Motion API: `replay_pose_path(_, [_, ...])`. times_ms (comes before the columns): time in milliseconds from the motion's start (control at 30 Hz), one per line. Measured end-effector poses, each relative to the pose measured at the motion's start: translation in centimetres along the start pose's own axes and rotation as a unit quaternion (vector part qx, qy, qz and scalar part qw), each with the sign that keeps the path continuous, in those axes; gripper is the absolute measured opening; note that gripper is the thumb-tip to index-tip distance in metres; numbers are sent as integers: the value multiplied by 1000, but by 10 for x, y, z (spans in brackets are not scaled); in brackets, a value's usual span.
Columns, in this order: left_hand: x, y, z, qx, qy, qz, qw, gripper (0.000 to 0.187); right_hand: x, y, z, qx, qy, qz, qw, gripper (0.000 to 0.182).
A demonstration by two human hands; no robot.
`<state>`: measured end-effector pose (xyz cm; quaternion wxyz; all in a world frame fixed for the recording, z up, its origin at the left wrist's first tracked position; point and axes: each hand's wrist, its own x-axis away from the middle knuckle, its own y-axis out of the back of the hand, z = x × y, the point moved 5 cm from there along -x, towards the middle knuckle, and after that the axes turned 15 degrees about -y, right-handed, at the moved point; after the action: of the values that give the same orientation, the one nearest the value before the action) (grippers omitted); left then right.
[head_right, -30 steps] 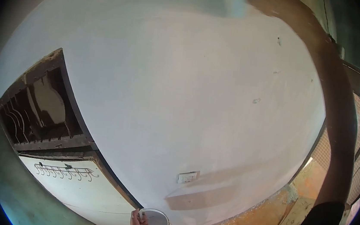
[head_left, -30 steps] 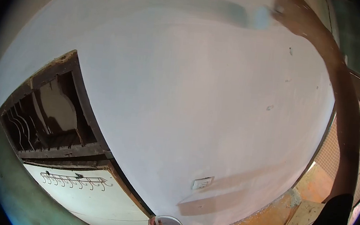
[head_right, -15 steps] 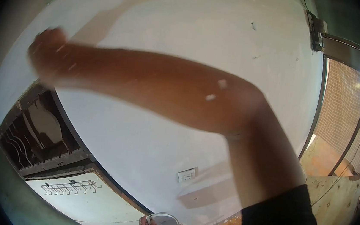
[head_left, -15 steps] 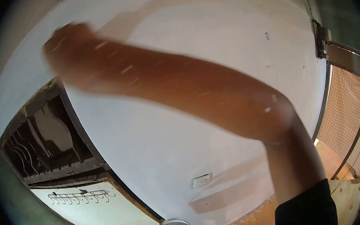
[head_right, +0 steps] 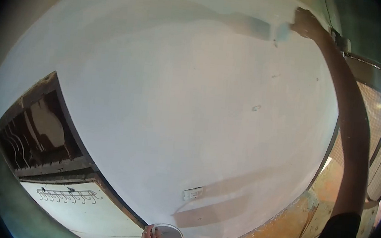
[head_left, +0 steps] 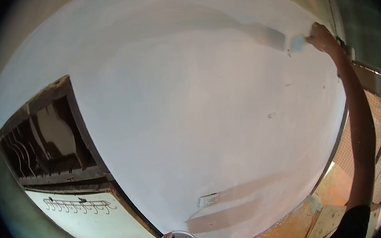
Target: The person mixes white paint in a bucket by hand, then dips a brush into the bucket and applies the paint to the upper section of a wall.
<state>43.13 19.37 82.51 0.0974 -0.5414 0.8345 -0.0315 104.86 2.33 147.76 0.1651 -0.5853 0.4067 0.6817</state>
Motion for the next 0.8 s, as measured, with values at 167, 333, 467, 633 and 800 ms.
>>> replay_pose_path(167, [-1,-2,15,56,75,-78,993,54,-19,55,85,40,22,27,999,34])
replay_pose_path(333, [5,-6,21,101,19,-50,993,45,-25,138,266,-33,186,-53,981,29])
replay_pose_path(467, [13,-12,20,124,4,-117,985,41,4,215,398,-87,241,-58,965,27])
replay_pose_path(633, [17,-11,19,213,58,-209,953,29,60,292,515,-202,303,-84,927,26])
replay_pose_path(800, [20,8,30,249,47,-194,948,26,64,296,522,-242,305,-83,917,24])
